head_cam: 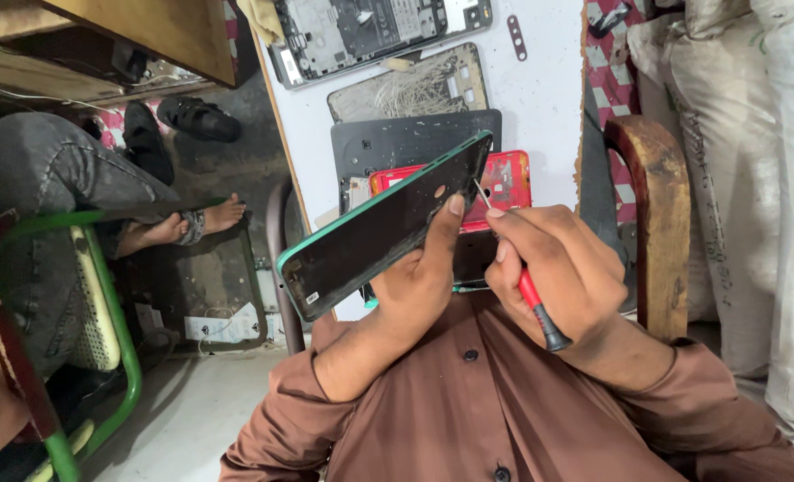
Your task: The person uses a screwdriver to pry and separate the back cover of a smartphone. They repeatedly work on the edges and camera area to loosen the casing while other disassembled phones sit on the table.
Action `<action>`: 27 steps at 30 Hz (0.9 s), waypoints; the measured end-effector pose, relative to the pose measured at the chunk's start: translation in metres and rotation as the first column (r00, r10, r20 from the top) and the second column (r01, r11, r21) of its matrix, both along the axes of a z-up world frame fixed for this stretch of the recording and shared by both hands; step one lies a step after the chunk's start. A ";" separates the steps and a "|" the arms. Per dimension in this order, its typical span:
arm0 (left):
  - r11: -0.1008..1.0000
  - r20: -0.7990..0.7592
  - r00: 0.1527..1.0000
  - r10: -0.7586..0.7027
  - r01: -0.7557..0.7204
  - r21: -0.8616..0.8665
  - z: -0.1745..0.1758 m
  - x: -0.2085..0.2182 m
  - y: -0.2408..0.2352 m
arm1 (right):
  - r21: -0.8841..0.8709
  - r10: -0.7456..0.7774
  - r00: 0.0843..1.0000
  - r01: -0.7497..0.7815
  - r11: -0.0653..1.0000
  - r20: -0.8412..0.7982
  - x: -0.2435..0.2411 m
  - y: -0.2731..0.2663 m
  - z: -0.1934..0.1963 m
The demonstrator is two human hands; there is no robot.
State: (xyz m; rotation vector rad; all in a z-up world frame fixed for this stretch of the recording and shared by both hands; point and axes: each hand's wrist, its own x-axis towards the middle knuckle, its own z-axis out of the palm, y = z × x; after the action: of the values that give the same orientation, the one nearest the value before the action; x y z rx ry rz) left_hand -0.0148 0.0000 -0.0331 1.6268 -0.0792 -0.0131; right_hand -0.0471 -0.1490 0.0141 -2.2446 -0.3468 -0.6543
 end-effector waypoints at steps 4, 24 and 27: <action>0.999 0.001 0.999 -0.034 0.034 -0.009 -0.002 -0.001 0.000 | 0.013 -0.038 0.997 0.039 0.999 -0.063 -0.003 -0.001 0.005; 0.835 -0.299 0.953 -0.048 -0.126 -0.535 0.000 0.008 -0.004 | 0.088 0.041 0.997 -0.035 0.995 -0.067 0.002 0.001 0.009; 0.887 -0.254 0.967 -0.004 -0.114 -0.447 0.000 0.006 -0.003 | 0.065 0.038 0.996 -0.033 0.997 -0.077 0.000 0.003 0.011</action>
State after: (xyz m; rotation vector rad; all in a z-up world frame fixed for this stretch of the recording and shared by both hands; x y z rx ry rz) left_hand -0.0090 -0.0031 -0.0329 1.1391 0.1501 -0.1444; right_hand -0.0467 -0.1458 0.0251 -2.1912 -0.3223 -0.5498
